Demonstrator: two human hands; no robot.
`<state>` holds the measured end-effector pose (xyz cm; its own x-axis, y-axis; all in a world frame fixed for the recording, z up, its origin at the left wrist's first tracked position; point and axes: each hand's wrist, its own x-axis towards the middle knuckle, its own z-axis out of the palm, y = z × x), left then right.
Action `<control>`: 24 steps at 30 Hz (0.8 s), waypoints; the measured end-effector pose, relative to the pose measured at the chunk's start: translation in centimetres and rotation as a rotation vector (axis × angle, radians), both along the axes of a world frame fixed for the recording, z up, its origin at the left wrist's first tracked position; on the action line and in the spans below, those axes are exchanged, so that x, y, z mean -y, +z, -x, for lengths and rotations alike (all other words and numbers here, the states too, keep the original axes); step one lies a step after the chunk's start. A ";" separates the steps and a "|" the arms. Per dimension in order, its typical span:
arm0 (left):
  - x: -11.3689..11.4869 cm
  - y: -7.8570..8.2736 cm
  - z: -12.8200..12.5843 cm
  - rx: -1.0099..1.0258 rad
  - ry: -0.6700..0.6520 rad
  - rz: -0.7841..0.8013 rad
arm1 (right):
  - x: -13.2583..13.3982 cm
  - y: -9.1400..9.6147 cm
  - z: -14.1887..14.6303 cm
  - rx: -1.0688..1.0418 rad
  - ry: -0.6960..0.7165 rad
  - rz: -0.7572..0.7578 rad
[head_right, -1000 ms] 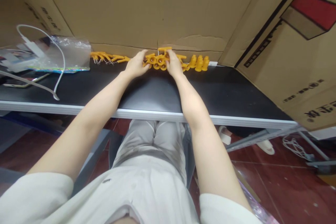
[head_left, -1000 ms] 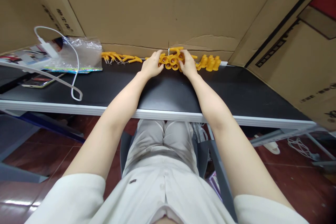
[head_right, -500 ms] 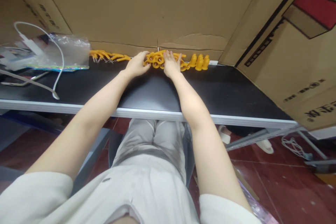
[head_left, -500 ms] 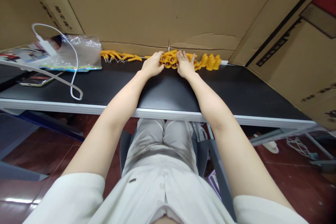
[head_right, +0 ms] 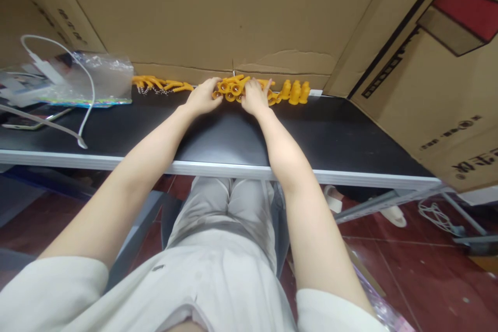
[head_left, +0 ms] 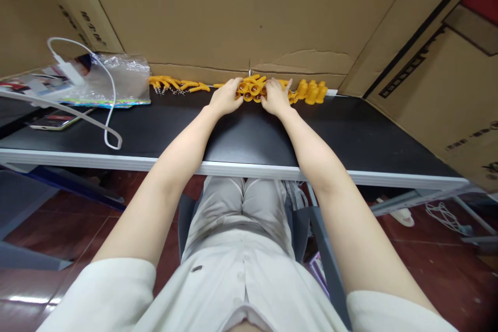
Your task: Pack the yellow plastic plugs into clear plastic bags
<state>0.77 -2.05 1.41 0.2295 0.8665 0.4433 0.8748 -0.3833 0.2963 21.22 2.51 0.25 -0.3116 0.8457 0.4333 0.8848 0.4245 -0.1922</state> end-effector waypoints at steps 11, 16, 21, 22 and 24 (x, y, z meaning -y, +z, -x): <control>0.2 0.3 -0.3 -0.050 0.017 0.081 | -2.6 0.2 -9.1 -0.293 -0.526 -0.130; -0.3 -0.1 -0.2 -0.074 0.031 0.062 | -2.5 -1.8 -11.7 -0.394 -0.583 0.126; -1.4 -0.5 0.7 -0.038 0.101 0.076 | -2.8 -2.0 -11.6 -0.445 -0.542 0.143; -1.7 -0.6 1.2 -0.024 0.133 0.082 | -2.7 -1.9 -11.4 -0.443 -0.554 0.140; -2.4 -1.0 2.4 0.013 0.217 0.093 | -2.4 -1.6 -11.2 -0.443 -0.578 0.125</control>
<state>-1.67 0.33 0.36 0.0282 0.9323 0.3606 0.9298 -0.1569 0.3329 32.37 4.89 -1.36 0.3804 0.8731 0.3050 0.7887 -0.1340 -0.6000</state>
